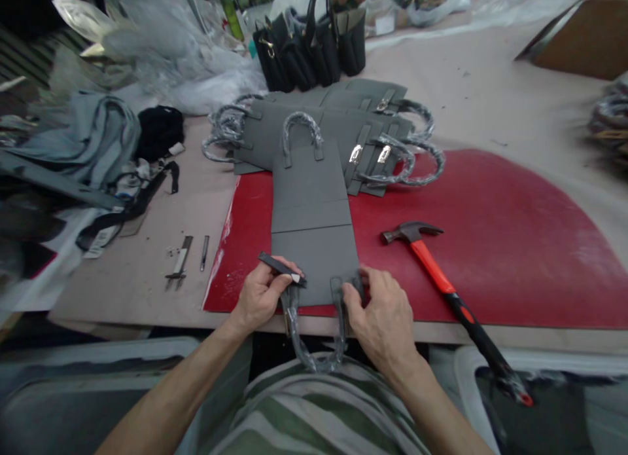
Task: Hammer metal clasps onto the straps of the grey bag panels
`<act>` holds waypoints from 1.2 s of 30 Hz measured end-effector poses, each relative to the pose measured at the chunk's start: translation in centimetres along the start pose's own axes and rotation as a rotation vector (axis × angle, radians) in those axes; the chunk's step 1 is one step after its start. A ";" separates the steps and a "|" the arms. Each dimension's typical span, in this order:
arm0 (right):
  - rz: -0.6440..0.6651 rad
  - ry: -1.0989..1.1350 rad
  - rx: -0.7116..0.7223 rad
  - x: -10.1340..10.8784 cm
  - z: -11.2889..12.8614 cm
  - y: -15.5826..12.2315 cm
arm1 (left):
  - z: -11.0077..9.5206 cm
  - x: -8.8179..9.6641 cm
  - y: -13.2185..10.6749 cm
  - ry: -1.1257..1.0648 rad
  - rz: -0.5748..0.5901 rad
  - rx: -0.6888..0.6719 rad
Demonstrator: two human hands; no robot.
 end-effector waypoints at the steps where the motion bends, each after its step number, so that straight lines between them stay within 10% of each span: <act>1: 0.026 0.038 -0.029 0.3 0.1 -0.6 | -0.1 0.0 -0.1 0.009 0.008 -0.001; 12: 0.115 1.000 -0.694 -0.8 -0.7 -8.3 | 0.1 -0.4 -4.7 0.023 -0.005 -0.044; 20: 0.433 1.679 -0.784 -4.1 -0.4 -10.8 | -0.1 -1.5 -5.2 0.025 -0.055 -0.073; 29: 0.663 1.744 -0.554 -5.5 1.2 -10.6 | -0.8 -1.7 -4.7 -0.088 -0.085 0.015; 36: 0.477 1.477 -0.286 -6.2 3.9 -9.2 | -1.8 -1.8 -3.9 -0.231 -0.108 0.143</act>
Point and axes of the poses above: each hand's wrist, its own y-axis towards the middle knuckle, its own x-axis out of the back of the hand, z = x × y, the point moved 1 cm from there along y, towards the middle knuckle, and after that the axes turned 11 degrees about -y, right-handed, at the moved point
